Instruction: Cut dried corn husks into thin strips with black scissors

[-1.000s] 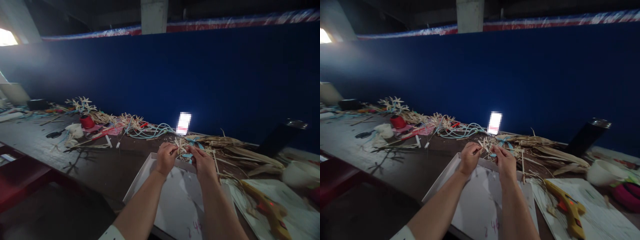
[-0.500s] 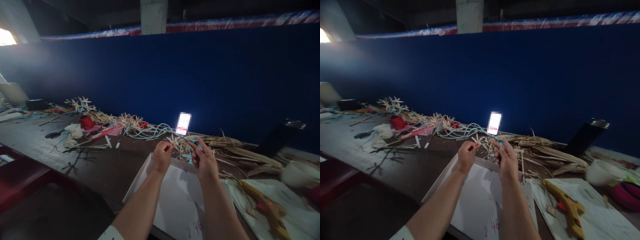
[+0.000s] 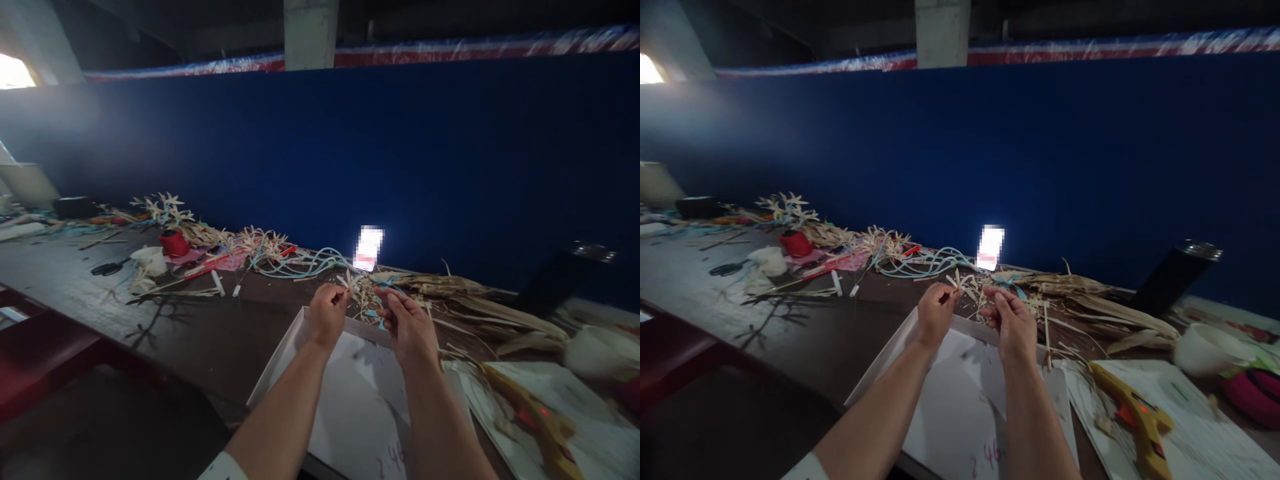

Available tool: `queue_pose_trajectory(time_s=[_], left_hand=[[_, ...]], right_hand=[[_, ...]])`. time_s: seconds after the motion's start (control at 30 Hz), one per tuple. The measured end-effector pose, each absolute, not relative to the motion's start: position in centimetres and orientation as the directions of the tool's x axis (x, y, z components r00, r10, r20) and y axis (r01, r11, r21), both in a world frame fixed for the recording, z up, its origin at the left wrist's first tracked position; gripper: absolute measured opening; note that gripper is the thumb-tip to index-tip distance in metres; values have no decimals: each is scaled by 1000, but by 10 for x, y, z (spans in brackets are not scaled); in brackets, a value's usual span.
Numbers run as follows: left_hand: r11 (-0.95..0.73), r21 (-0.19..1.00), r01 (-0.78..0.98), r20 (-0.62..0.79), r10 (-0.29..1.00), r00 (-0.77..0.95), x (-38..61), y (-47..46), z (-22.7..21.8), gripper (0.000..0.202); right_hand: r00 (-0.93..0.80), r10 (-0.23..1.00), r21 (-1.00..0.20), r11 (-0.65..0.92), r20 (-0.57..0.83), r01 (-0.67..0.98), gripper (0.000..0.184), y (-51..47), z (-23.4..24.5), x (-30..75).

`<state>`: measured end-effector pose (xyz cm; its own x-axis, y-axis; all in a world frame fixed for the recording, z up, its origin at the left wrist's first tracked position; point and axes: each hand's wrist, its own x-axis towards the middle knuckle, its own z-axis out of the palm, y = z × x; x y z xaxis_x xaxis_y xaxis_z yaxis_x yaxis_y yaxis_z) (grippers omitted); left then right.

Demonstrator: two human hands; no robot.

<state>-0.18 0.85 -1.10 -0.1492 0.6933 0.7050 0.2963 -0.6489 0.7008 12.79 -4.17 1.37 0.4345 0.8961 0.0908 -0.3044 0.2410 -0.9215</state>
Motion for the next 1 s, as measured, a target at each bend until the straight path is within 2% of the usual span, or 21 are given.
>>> queue_pose_trajectory(time_s=[0.2, 0.37, 0.53, 0.73, 1.0], left_hand=[[-657, 684, 316, 717, 685, -128, -1, 6, -9, 13], [-670, 667, 325, 730, 676, -105, -1, 4, -9, 10], [-674, 667, 318, 732, 672, -111, 1, 5, -13, 12], [-685, 646, 336, 744, 664, -77, 0, 4, -12, 7], [-713, 610, 345, 768, 640, -36, 6, -3, -13, 4]], right_hand=[[474, 874, -968, 199, 105, -154, 42, -43, 13, 128], [487, 863, -983, 181, 139, -41, 33, -42, 10, 125], [466, 879, -995, 99, 101, 29, 35, -43, 11, 123], [408, 908, -990, 128, 91, -66, 34, -43, 10, 121], [381, 924, -986, 77, 15, -148, 32, -36, 3, 123]])
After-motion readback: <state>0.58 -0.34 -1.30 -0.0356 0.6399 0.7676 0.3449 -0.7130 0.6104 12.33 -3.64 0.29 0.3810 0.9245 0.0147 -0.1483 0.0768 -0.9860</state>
